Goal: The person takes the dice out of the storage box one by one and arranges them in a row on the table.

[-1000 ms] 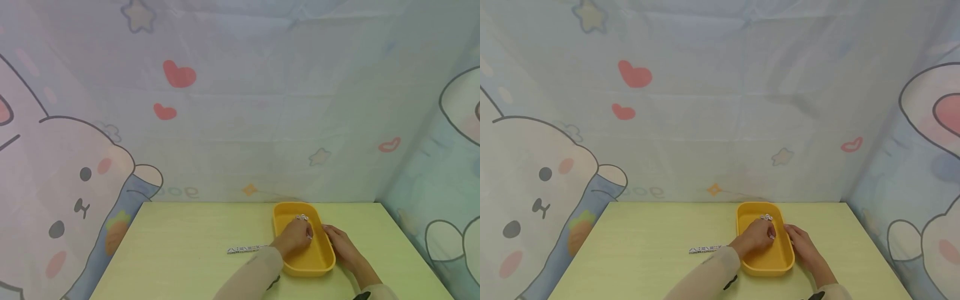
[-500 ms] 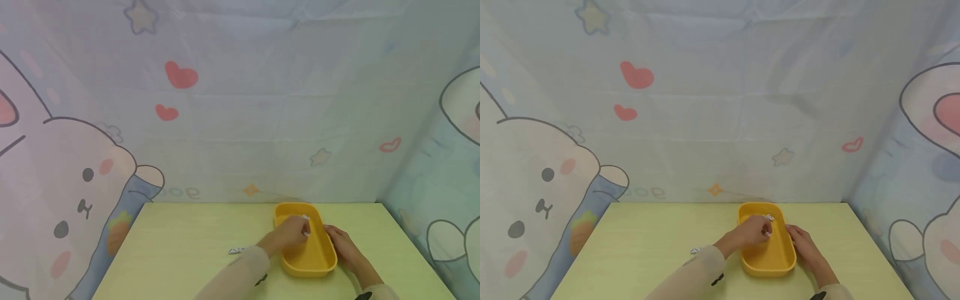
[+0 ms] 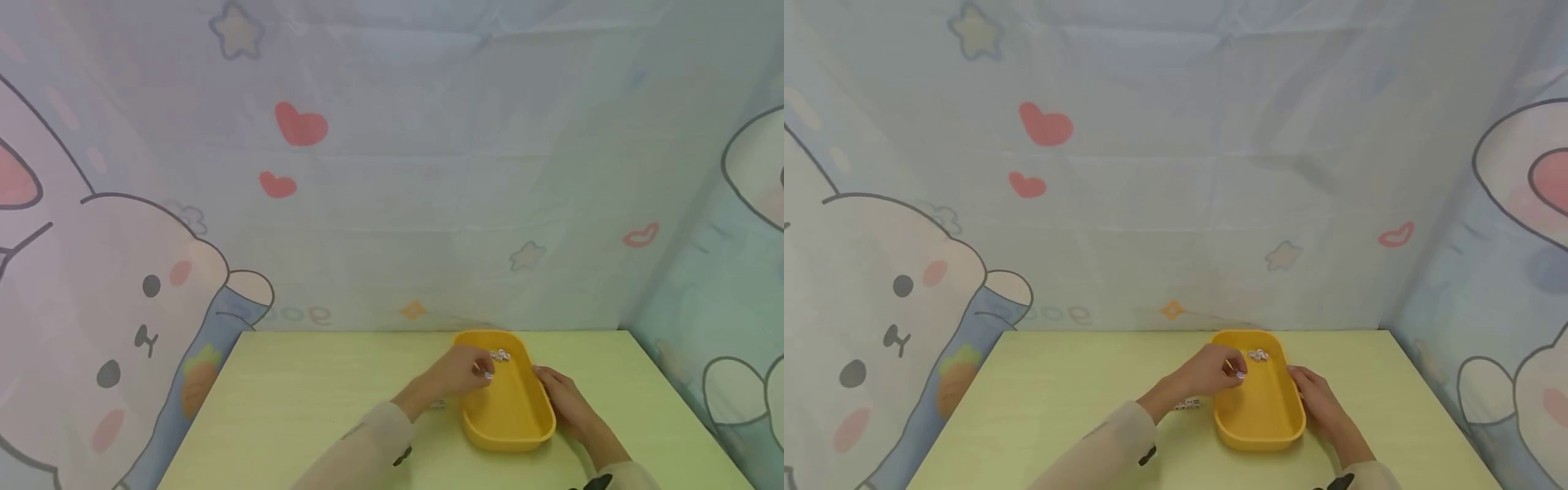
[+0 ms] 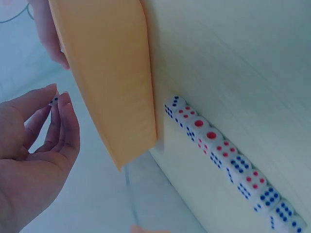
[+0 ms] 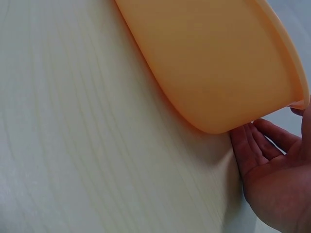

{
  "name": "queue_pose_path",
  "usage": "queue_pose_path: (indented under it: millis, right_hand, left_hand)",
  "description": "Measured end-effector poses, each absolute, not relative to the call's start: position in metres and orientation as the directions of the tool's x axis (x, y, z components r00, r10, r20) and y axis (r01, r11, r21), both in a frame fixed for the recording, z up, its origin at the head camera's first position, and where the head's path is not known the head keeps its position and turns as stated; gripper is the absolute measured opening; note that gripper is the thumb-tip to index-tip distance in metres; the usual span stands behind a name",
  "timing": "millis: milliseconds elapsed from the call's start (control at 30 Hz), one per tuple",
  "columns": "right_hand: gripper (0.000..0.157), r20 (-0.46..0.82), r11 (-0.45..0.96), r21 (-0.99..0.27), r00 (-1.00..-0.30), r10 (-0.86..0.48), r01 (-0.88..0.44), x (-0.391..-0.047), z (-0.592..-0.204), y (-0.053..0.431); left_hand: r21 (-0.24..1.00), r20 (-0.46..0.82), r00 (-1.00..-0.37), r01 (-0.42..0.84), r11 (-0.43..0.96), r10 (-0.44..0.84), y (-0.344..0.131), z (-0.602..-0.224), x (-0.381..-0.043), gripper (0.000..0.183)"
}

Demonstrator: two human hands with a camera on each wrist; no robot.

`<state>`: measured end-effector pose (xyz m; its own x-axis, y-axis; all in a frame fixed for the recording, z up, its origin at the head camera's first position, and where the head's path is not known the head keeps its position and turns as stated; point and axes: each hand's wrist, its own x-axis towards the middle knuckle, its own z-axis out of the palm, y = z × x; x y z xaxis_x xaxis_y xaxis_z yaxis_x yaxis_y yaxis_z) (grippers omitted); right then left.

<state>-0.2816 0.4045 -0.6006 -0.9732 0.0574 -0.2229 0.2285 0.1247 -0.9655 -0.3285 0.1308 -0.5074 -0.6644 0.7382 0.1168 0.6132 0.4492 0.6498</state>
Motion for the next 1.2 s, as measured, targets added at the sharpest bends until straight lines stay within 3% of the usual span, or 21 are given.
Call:
queue_pose_path:
  millis: [533,933,1200]
  right_hand:
    - [0.071,-0.225,0.122,-0.966,-0.973,0.054,0.23,-0.284,-0.604,0.409]
    - [0.067,-0.207,0.113,-0.97,-0.976,0.068,0.214,-0.283,-0.604,0.4]
    - [0.065,-0.2,0.11,-0.972,-0.976,0.083,0.209,-0.281,-0.6,0.403]
  left_hand:
    - [0.702,0.112,-0.702,0.557,0.444,0.704,0.056,-0.498,-0.338,0.01]
    - [0.61,0.064,-0.702,0.59,0.529,0.709,-0.019,-0.508,-0.332,0.008]
    - [0.559,0.043,-0.711,0.6,0.573,0.702,-0.043,-0.522,-0.336,0.007]
